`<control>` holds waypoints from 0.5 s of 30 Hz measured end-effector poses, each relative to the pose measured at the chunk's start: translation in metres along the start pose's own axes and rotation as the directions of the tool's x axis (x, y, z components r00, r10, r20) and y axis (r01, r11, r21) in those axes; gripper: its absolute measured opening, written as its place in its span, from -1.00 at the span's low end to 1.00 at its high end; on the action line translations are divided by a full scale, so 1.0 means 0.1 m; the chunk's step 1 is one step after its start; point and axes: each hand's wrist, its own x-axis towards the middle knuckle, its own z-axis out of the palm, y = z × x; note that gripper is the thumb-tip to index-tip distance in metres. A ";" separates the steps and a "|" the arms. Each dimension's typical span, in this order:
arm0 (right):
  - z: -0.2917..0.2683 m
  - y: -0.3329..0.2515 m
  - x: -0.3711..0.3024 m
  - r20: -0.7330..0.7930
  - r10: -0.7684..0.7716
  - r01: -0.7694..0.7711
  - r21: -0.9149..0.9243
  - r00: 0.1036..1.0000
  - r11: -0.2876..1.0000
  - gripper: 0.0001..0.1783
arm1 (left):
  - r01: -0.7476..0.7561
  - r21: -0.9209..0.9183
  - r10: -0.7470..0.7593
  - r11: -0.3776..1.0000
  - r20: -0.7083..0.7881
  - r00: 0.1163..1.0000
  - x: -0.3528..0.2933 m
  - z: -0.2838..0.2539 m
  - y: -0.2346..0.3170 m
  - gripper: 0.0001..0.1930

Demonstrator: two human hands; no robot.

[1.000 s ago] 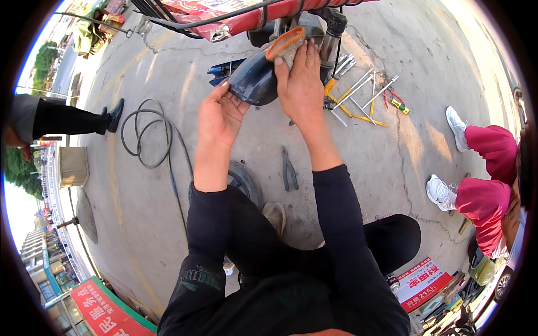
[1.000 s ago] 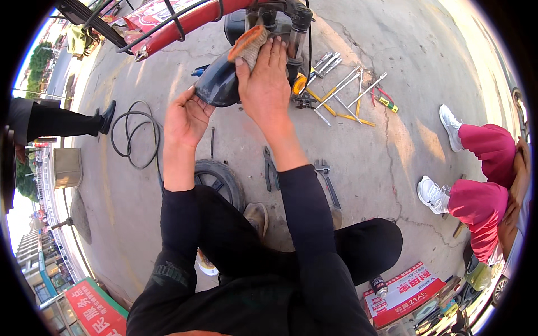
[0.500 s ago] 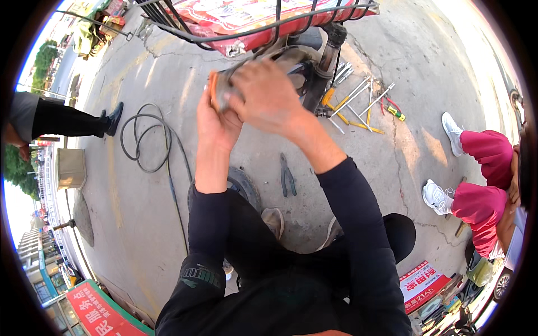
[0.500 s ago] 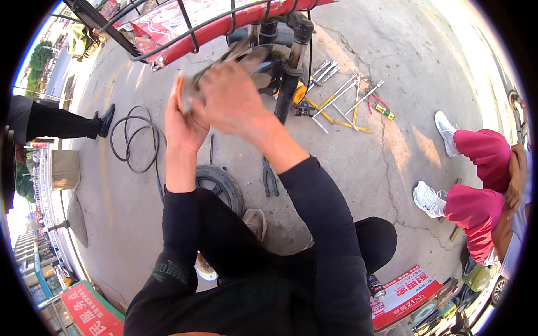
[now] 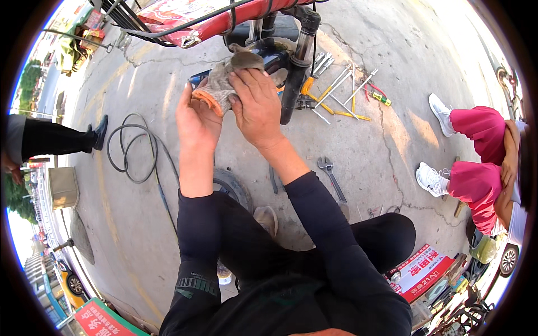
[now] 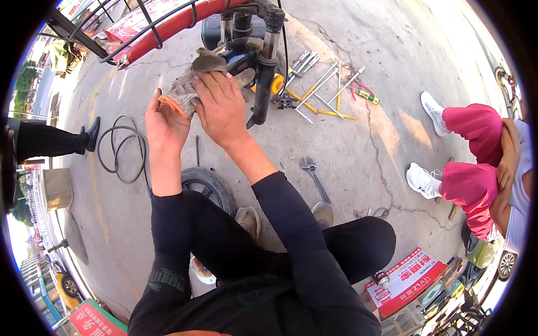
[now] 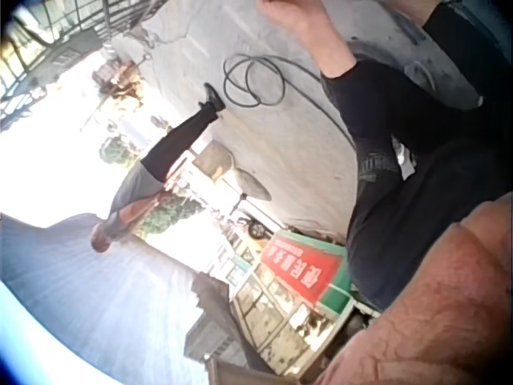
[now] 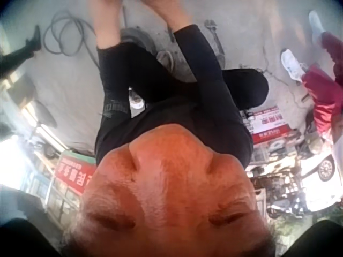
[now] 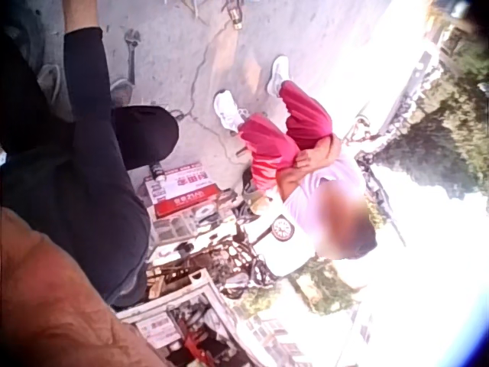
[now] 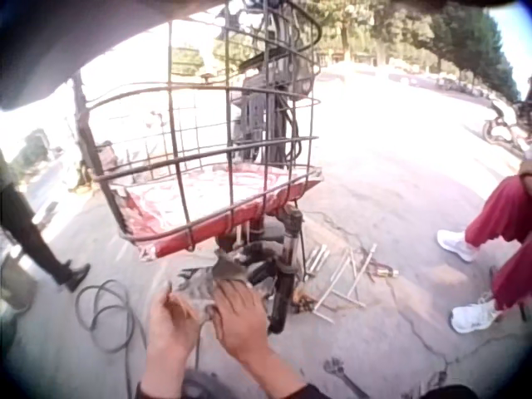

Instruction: The person applies a substance to the hub of a wheel using a red tool, then inserts a metal rod into the hub. They wipe the scooter's front fender with a cloth, pick up the wheel, and mount it onto the scooter's front fork, securing it with a bolt and tightening it with a wrench.

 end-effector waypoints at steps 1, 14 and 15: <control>0.02 0.10 -0.03 -0.093 0.012 -0.011 0.014 0.996 1.000 -0.65 | 0.024 0.008 -0.024 1.000 0.046 0.999 0.02 0.00 0.01 -0.52; -0.04 0.18 0.62 0.083 0.899 -0.079 0.995 0.430 -0.054 -0.74 | -0.144 0.298 0.144 0.944 0.023 0.989 -0.01 -0.09 -0.07 -0.58; 0.22 0.61 0.80 0.129 0.852 0.030 0.985 0.507 -0.167 -0.84 | -0.142 0.314 0.138 0.939 0.036 0.990 -0.03 -0.02 -0.08 -0.55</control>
